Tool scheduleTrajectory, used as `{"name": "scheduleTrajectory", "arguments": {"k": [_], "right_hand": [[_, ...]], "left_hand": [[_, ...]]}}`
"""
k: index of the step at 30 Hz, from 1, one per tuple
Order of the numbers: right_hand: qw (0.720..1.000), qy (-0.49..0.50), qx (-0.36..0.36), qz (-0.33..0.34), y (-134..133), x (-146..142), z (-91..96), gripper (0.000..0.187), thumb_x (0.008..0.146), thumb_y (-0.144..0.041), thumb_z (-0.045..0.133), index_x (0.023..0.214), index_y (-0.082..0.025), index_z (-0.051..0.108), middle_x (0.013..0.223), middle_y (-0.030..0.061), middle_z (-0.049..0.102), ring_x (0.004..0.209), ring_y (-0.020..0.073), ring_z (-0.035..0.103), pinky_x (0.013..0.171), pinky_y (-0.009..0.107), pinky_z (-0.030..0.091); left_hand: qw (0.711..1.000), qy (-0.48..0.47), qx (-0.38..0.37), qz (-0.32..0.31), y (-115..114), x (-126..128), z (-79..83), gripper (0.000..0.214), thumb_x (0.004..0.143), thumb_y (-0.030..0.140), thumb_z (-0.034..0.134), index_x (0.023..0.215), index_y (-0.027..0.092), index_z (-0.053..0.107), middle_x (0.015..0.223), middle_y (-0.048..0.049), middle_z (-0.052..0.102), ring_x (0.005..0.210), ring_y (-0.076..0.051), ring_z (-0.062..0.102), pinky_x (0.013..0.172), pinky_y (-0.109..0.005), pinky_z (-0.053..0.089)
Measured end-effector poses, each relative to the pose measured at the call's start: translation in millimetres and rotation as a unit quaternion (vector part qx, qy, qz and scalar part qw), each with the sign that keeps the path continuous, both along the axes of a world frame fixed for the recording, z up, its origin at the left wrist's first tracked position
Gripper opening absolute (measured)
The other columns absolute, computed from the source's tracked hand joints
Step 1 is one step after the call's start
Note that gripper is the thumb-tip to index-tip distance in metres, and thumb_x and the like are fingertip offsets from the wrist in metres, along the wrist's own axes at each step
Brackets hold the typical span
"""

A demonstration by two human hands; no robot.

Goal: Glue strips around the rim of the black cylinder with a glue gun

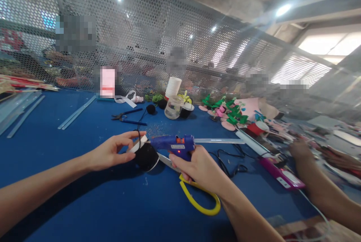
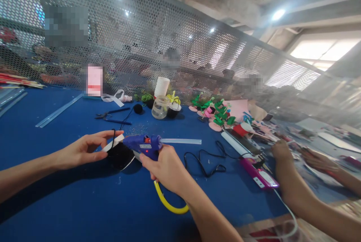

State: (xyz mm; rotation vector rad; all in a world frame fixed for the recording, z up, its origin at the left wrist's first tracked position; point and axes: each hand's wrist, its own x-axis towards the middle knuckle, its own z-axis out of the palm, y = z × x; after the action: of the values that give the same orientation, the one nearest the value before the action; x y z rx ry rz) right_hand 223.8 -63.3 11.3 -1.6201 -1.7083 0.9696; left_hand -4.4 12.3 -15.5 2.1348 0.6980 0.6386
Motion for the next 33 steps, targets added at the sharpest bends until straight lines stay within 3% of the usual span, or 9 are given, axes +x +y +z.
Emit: {"name": "scheduleTrajectory", "arguments": {"k": [11,23,33], "right_hand": [[1.000,0.014,-0.017,0.004,-7,-9,4.2,0.021,0.072,-0.033,0.051,0.060,-0.016,0.050,0.039,-0.0050,0.045,0.033,0.0070,0.044,0.035,0.017,0.037],[0.999,0.005,-0.036,-0.039,7,0,3.1,0.024,0.071,-0.033,0.052,0.056,-0.015,0.052,0.036,-0.0046,0.044,0.032,0.0061,0.042,0.035,0.016,0.037],[1.000,0.006,-0.010,-0.023,13,3,-1.7,0.025,0.073,-0.029,0.050,0.052,-0.014,0.052,0.033,-0.0047,0.044,0.031,0.0056,0.042,0.038,0.016,0.038]], "left_hand": [[1.000,0.014,-0.003,0.013,-2,1,2.7,0.020,0.075,0.023,0.052,0.059,0.016,0.045,0.133,-0.0095,0.040,0.121,-0.026,0.037,0.097,-0.039,0.030],[1.000,0.005,-0.017,0.004,-2,2,4.0,0.023,0.076,0.030,0.054,0.059,0.015,0.046,0.133,-0.0110,0.040,0.121,-0.028,0.037,0.098,-0.043,0.029],[1.000,-0.006,-0.026,-0.003,-2,2,4.5,0.022,0.076,0.028,0.054,0.060,0.015,0.047,0.132,-0.0118,0.040,0.121,-0.029,0.035,0.098,-0.044,0.028]]}}
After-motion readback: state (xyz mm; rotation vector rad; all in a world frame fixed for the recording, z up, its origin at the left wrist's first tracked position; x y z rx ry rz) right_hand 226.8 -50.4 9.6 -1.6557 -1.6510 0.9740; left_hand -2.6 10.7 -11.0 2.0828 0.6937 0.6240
